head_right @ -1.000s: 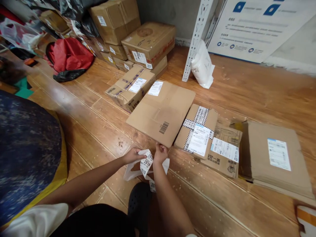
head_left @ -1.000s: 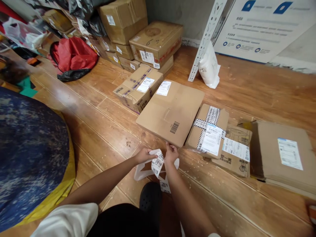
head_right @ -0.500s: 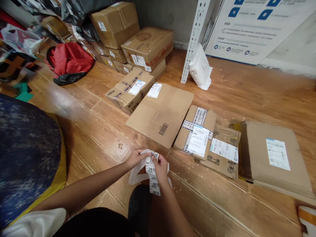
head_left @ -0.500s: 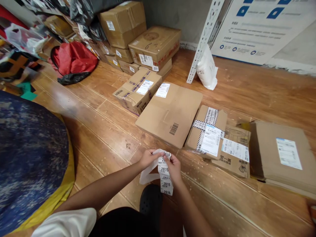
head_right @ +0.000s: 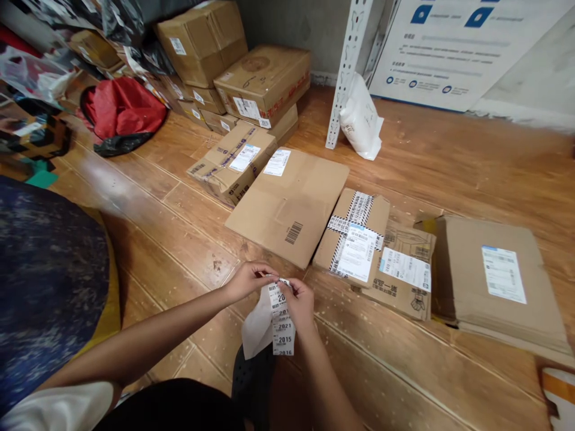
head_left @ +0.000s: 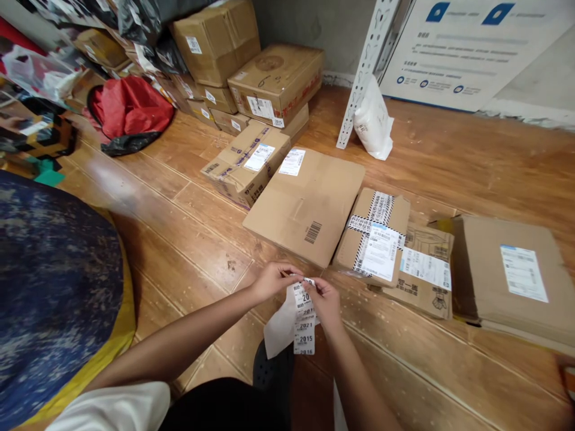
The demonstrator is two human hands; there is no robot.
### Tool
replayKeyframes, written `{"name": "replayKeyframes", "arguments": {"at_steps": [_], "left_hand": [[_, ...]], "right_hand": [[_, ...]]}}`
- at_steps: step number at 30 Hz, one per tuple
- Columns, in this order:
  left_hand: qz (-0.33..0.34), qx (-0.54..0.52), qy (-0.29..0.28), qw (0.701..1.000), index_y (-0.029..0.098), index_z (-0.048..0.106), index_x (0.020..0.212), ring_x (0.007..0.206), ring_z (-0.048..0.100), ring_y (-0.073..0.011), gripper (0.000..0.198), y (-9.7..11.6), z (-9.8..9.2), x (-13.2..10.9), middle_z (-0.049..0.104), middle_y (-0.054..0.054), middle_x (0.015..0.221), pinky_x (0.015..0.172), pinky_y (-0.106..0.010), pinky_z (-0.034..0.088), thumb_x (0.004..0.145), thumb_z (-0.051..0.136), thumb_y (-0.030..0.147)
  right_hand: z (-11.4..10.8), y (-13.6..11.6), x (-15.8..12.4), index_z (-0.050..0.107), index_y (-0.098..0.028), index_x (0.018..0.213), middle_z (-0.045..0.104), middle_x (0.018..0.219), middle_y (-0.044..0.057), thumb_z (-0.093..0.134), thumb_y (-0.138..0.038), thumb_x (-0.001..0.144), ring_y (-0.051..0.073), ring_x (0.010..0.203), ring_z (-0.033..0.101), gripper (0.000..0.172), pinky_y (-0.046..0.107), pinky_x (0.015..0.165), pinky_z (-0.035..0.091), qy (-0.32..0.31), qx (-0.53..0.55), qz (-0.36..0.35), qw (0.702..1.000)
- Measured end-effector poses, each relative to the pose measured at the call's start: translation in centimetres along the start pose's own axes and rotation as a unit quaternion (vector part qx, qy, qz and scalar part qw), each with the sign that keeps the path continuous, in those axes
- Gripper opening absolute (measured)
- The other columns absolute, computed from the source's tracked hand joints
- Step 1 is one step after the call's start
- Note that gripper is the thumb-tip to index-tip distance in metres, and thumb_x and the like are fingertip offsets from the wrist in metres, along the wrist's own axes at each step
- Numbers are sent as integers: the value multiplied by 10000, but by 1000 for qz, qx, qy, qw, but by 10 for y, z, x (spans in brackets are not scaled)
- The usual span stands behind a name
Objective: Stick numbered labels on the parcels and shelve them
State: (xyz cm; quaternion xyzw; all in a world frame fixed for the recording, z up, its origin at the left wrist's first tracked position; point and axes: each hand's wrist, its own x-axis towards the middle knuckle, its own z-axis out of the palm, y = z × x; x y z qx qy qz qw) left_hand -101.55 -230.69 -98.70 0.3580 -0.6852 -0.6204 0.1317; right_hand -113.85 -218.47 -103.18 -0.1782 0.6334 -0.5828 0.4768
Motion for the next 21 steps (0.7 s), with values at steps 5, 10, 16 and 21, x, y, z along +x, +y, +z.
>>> {"name": "replayKeyframes", "arguments": {"at_steps": [5, 10, 16, 21], "left_hand": [[-37, -93, -20, 995, 142, 743, 832, 781, 652, -183, 270, 7, -2, 5, 737, -70, 844, 728, -275, 492, 740, 737, 395], [-45, -119, 4, 992, 137, 725, 806, 778, 647, -182, 296, 3, -4, 10, 729, -66, 830, 742, -288, 501, 700, 763, 410], [-46, -113, 2, 993, 139, 724, 821, 776, 643, -174, 268, -2, -5, 11, 724, -59, 829, 734, -279, 495, 723, 748, 387], [-34, -94, 8, 995, 135, 711, 845, 771, 636, -162, 236, -7, -7, 11, 711, -53, 828, 726, -265, 484, 762, 716, 356]], "right_hand": [[4, -12, -3, 692, -192, 845, 688, 746, 9, 805, -383, 667, 145, 637, 591, 285, 249, 595, 464, -9, 73, 28, 997], [2, -16, -3, 716, -171, 868, 706, 713, 28, 799, -432, 658, 157, 576, 609, 345, 265, 560, 478, -62, 121, 113, 984], [1, -12, -3, 732, -170, 907, 717, 734, 33, 790, -410, 679, 153, 570, 612, 336, 251, 535, 481, -68, 120, 101, 985], [6, -14, -4, 728, -186, 947, 730, 822, 36, 822, -357, 642, 175, 673, 650, 362, 280, 629, 524, -78, 129, 91, 984]]}}
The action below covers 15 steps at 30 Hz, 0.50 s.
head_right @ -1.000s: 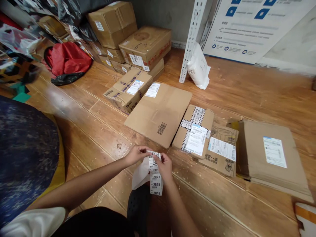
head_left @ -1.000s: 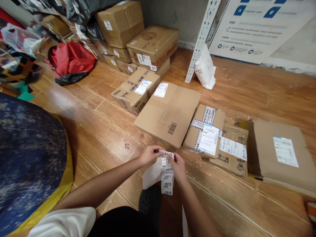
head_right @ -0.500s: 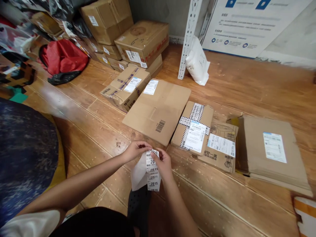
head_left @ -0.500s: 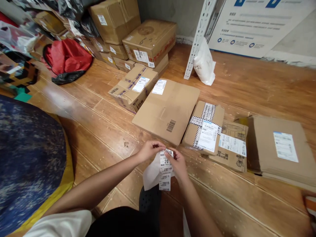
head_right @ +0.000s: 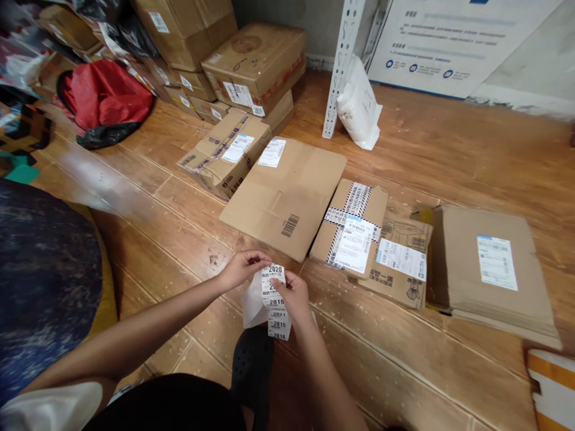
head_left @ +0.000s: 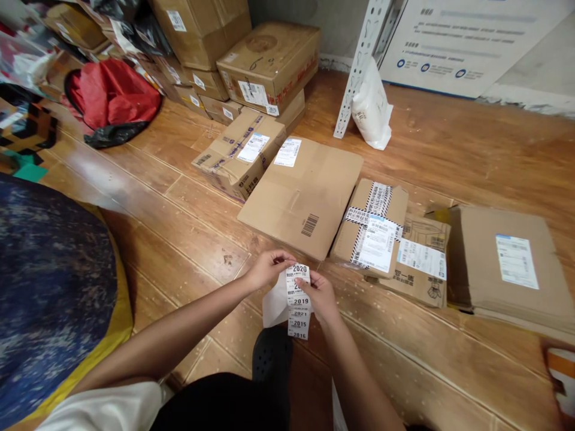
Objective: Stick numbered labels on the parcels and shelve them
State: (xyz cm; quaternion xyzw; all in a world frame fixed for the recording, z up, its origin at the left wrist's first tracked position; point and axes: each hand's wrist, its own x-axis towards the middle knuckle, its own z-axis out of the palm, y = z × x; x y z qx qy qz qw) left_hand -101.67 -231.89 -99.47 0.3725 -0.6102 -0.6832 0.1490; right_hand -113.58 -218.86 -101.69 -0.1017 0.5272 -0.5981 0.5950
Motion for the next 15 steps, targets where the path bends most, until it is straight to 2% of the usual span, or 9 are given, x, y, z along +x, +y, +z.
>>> {"name": "replayKeyframes", "arguments": {"at_steps": [7, 11, 15], "left_hand": [[16, 81, -15, 996, 146, 721, 908, 818, 634, -172, 219, 2, -2, -2, 706, -67, 896, 733, -264, 473, 815, 666, 337], [64, 124, -14, 990, 161, 744, 881, 822, 611, -164, 184, 4, -1, -5, 653, -60, 875, 682, -242, 452, 793, 703, 317], [112, 99, -14, 989, 167, 751, 875, 802, 587, -150, 175, -1, 2, -9, 588, -46, 850, 669, -244, 444, 798, 709, 318]], "right_hand": [[-3, 11, 4, 714, -174, 944, 717, 797, 36, 813, -372, 654, 174, 669, 638, 365, 279, 627, 514, 3, -8, 5, 1000], [-7, 16, 5, 685, -158, 931, 685, 752, 24, 737, -415, 743, 156, 639, 594, 323, 251, 593, 471, 10, -98, -41, 994], [-9, 20, 6, 639, -149, 860, 628, 712, 2, 663, -447, 805, 130, 606, 522, 304, 228, 560, 412, 32, -178, -76, 981]]}}
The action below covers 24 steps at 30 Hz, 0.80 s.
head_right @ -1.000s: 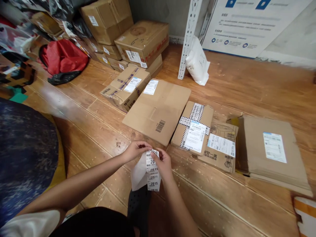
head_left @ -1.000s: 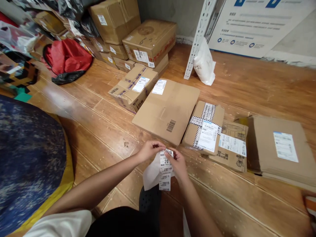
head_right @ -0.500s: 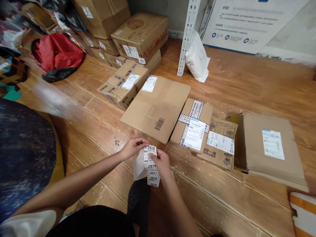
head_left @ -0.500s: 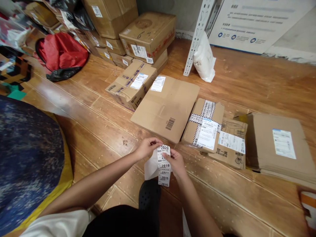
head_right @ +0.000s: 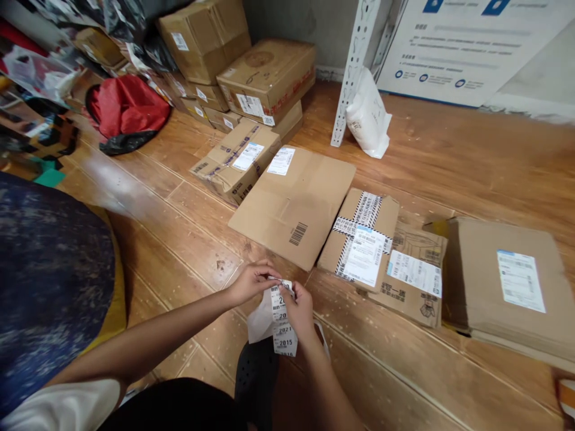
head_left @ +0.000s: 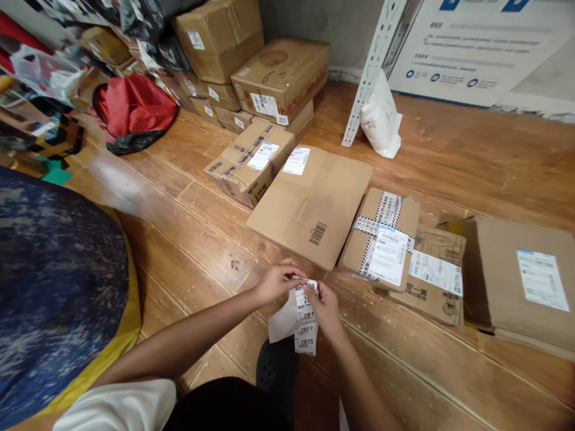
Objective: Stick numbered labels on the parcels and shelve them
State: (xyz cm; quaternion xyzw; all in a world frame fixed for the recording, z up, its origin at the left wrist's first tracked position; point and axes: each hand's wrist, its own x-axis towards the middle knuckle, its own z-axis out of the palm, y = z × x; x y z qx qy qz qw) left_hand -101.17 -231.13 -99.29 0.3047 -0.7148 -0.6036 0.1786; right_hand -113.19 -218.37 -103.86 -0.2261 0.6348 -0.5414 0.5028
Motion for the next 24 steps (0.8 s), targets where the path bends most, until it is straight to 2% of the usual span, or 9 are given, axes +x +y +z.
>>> {"name": "replayKeyframes", "arguments": {"at_steps": [3, 6, 9, 12, 14, 16, 19, 21, 24], "left_hand": [[13, -7, 3, 1000, 171, 753, 857, 800, 579, -145, 155, -4, 3, -3, 583, -38, 832, 709, -257, 442, 790, 721, 307], [-4, -38, 3, 999, 164, 750, 804, 782, 571, -143, 167, -9, 4, -4, 597, -35, 803, 711, -260, 436, 748, 762, 321], [-52, -102, 26, 993, 149, 736, 766, 757, 576, -143, 213, -16, 4, -3, 616, -36, 779, 682, -253, 437, 699, 796, 342], [-102, -145, 77, 981, 143, 715, 779, 750, 599, -149, 241, -24, 4, 0, 652, -42, 790, 689, -261, 461, 692, 792, 355], [-113, -152, 95, 977, 141, 705, 777, 748, 602, -150, 248, -26, 5, 0, 661, -40, 786, 696, -263, 469, 686, 792, 354], [-108, -159, 87, 977, 136, 699, 766, 745, 600, -144, 248, -27, 7, -1, 662, -36, 777, 699, -257, 465, 682, 793, 350], [-112, -201, 63, 971, 129, 684, 758, 715, 591, -128, 270, -27, 10, -4, 663, -27, 751, 689, -247, 455, 670, 803, 356], [-123, -234, 69, 962, 128, 671, 759, 693, 586, -120, 301, -30, 10, -6, 659, -16, 731, 678, -243, 453, 649, 818, 366], [-155, -259, 106, 947, 128, 663, 749, 653, 573, -113, 333, -42, 3, -9, 649, -4, 699, 636, -239, 446, 615, 839, 378]], "right_hand": [[0, 6, 2, 565, -171, 790, 565, 661, -32, 643, -460, 818, 115, 578, 474, 300, 219, 548, 385, 5, -30, -12, 999], [2, 8, 2, 493, -192, 748, 506, 614, -58, 645, -455, 818, 106, 548, 442, 312, 207, 519, 357, 2, -47, -14, 999], [6, 4, -1, 551, -187, 901, 583, 718, -29, 665, -435, 811, 125, 621, 518, 287, 213, 569, 413, -29, -8, -2, 1000], [11, 2, -4, 581, -172, 1083, 651, 863, 28, 648, -442, 830, 149, 704, 576, 376, 241, 635, 464, -54, 53, 18, 997], [15, 7, -5, 616, -145, 1014, 655, 805, 35, 643, -475, 827, 140, 642, 559, 380, 237, 589, 453, -35, 60, 42, 997], [19, 14, -6, 620, -136, 904, 632, 712, 17, 667, -502, 800, 123, 575, 524, 383, 224, 539, 428, 15, 59, 66, 996], [25, 23, -6, 610, -145, 917, 636, 716, 11, 711, -509, 753, 121, 572, 534, 412, 225, 539, 437, 68, 93, 98, 988], [29, 24, -7, 610, -152, 992, 662, 788, 23, 755, -479, 714, 139, 634, 574, 452, 239, 586, 470, 50, 103, 93, 989], [35, 21, -9, 611, -159, 1081, 687, 875, 46, 759, -467, 705, 169, 713, 610, 508, 259, 646, 492, -29, 81, 82, 993]]}}
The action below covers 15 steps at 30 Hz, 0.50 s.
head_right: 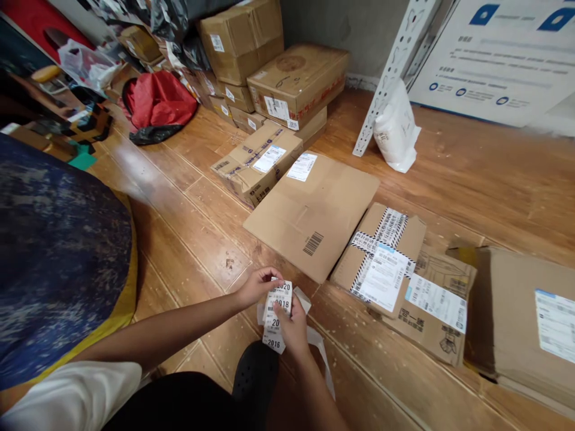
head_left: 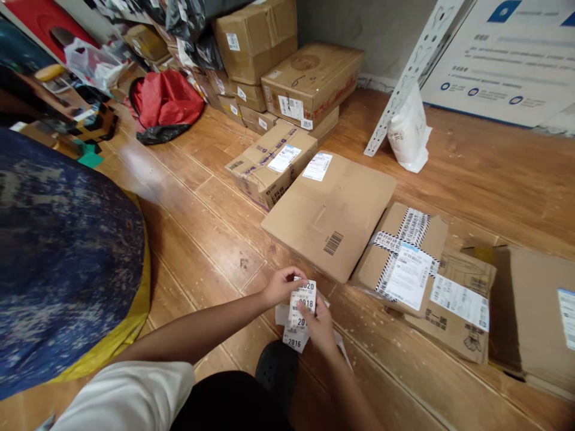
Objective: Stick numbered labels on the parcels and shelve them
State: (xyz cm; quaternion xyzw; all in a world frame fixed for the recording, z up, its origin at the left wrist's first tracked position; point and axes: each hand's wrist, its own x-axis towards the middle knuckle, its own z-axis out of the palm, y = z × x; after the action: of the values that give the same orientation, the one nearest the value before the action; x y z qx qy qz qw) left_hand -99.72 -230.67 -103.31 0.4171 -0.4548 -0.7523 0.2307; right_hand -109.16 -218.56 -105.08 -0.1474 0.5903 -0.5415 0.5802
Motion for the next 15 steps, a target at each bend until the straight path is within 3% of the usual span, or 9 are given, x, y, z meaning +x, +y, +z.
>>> {"name": "replayKeyframes", "arguments": {"at_steps": [3, 7, 12, 15], "left_hand": [[-34, -25, 33, 999, 125, 678, 729, 625, 567, -104, 328, -7, -23, 1, 652, -1, 676, 616, -232, 436, 587, 857, 361], [-55, -45, 46, 996, 129, 680, 688, 608, 584, -108, 327, -15, -49, -5, 660, -9, 655, 624, -244, 449, 565, 863, 371], [-48, -40, 56, 996, 121, 654, 602, 558, 582, -134, 353, -22, -73, -15, 629, -23, 600, 581, -279, 464, 515, 872, 384], [0, -18, 131, 991, 136, 638, 630, 592, 589, -143, 403, -15, -113, -6, 635, -29, 649, 603, -294, 476, 558, 821, 488]], "right_hand": [[8, 0, -2, 656, -142, 952, 674, 773, 42, 673, -547, 757, 169, 652, 581, 449, 260, 612, 462, -32, -71, 31, 996], [23, 8, -4, 578, -159, 664, 566, 609, 10, 601, -627, 765, 150, 584, 493, 480, 252, 567, 393, 1, -131, 63, 989], [38, 20, -10, 459, -185, 582, 428, 540, -26, 577, -647, 761, 119, 532, 376, 510, 244, 513, 303, -2, -135, 82, 987], [37, 22, -17, 419, -191, 562, 392, 540, -33, 581, -603, 780, 116, 544, 348, 494, 244, 513, 284, -11, -189, 50, 981]]}}
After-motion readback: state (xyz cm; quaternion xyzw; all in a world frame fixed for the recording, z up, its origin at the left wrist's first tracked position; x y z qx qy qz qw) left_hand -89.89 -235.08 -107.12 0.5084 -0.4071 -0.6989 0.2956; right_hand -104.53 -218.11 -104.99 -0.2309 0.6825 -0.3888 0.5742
